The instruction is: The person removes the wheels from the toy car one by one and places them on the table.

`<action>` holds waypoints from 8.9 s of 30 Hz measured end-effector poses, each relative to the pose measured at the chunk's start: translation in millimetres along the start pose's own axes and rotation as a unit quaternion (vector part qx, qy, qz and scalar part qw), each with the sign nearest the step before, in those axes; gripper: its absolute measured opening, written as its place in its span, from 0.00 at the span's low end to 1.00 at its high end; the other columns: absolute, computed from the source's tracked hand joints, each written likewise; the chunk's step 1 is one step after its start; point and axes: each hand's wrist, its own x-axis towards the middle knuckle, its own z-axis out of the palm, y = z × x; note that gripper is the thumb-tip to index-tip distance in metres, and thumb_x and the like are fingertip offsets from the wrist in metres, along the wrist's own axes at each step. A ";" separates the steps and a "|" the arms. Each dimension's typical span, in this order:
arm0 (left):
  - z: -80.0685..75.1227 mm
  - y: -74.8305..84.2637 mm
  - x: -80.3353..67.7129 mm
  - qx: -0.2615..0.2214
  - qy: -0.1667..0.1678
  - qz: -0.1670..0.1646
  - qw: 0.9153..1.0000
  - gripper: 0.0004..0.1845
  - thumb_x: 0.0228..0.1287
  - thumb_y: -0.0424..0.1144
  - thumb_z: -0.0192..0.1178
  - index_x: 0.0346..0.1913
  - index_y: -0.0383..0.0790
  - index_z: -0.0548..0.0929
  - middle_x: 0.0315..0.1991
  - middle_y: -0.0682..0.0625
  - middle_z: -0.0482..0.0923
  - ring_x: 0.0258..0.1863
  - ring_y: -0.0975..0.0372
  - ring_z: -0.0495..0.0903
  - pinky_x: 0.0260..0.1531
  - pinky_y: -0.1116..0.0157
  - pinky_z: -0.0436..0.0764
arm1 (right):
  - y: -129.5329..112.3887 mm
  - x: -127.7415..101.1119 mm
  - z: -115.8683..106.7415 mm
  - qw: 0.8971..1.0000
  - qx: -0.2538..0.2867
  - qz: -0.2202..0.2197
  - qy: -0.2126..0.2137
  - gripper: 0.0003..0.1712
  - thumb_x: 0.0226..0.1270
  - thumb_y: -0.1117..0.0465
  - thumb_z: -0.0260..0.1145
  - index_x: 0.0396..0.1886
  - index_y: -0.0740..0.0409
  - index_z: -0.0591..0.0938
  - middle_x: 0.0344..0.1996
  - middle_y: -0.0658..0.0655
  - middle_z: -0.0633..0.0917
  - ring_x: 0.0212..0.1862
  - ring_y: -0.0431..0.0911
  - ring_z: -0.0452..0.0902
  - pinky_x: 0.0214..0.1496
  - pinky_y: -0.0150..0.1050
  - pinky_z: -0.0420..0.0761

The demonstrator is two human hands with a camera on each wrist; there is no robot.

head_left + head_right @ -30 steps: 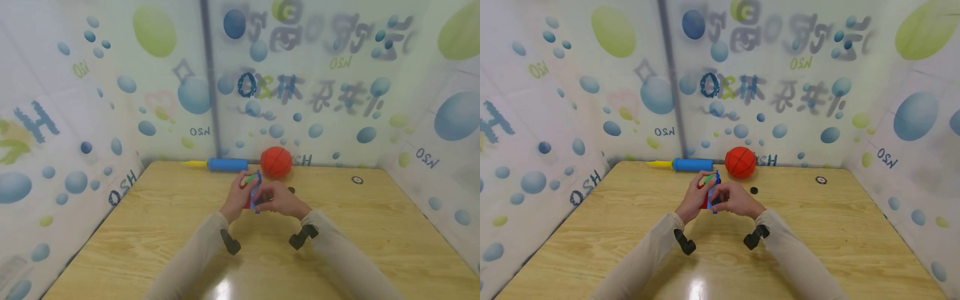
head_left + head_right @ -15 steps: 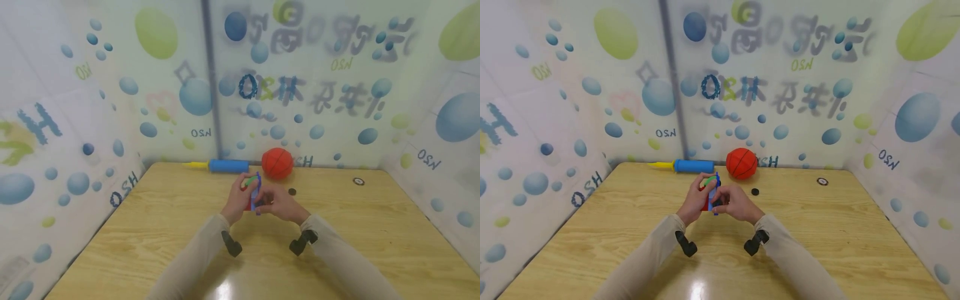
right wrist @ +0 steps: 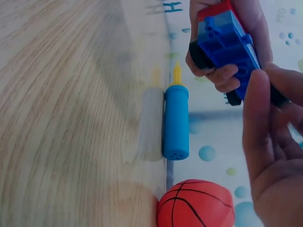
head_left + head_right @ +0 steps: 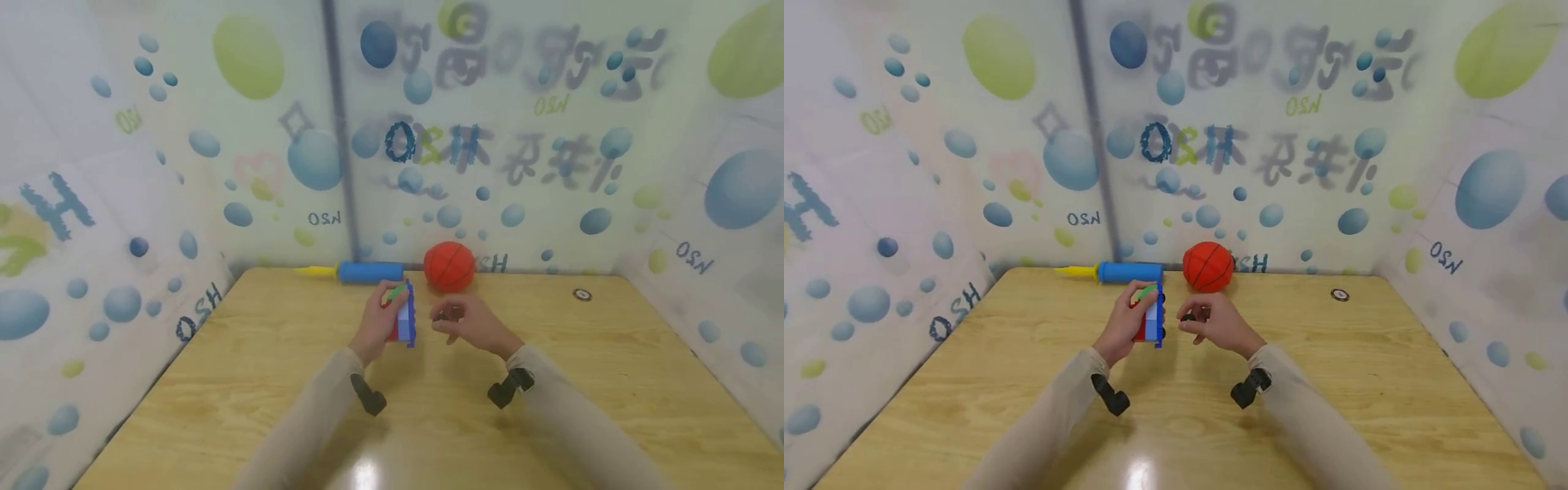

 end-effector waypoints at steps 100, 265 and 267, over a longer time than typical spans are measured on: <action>-2.9 -5.1 -15.6 -0.033 -0.078 -0.001 0.996 0.20 0.72 0.47 0.61 0.63 0.52 0.72 0.49 0.34 0.79 0.41 0.50 0.84 0.38 0.60 0.87 | 102.7 6.4 -80.0 0.946 -0.255 0.187 0.069 0.14 0.64 0.60 0.65 0.45 0.64 0.86 0.36 0.64 0.88 0.33 0.47 0.81 0.33 0.35 0.75; -19.0 25.4 -35.1 0.404 -0.123 0.187 0.887 0.18 0.71 0.43 0.61 0.62 0.54 0.83 0.24 0.53 0.76 0.20 0.64 0.69 0.22 0.70 0.69 | 24.0 -15.3 1.5 0.929 0.319 0.176 -0.068 0.22 0.79 0.54 0.54 0.66 0.55 0.73 0.44 0.49 0.85 0.27 0.40 0.75 0.32 0.31 0.75; -18.6 27.4 -35.7 0.435 -0.107 0.227 0.865 0.16 0.69 0.43 0.64 0.59 0.54 0.85 0.29 0.50 0.79 0.28 0.62 0.74 0.31 0.66 0.74 | 25.1 -15.4 1.0 0.920 0.341 0.172 -0.082 0.18 0.79 0.54 0.52 0.63 0.52 0.75 0.43 0.48 0.85 0.25 0.40 0.75 0.31 0.31 0.74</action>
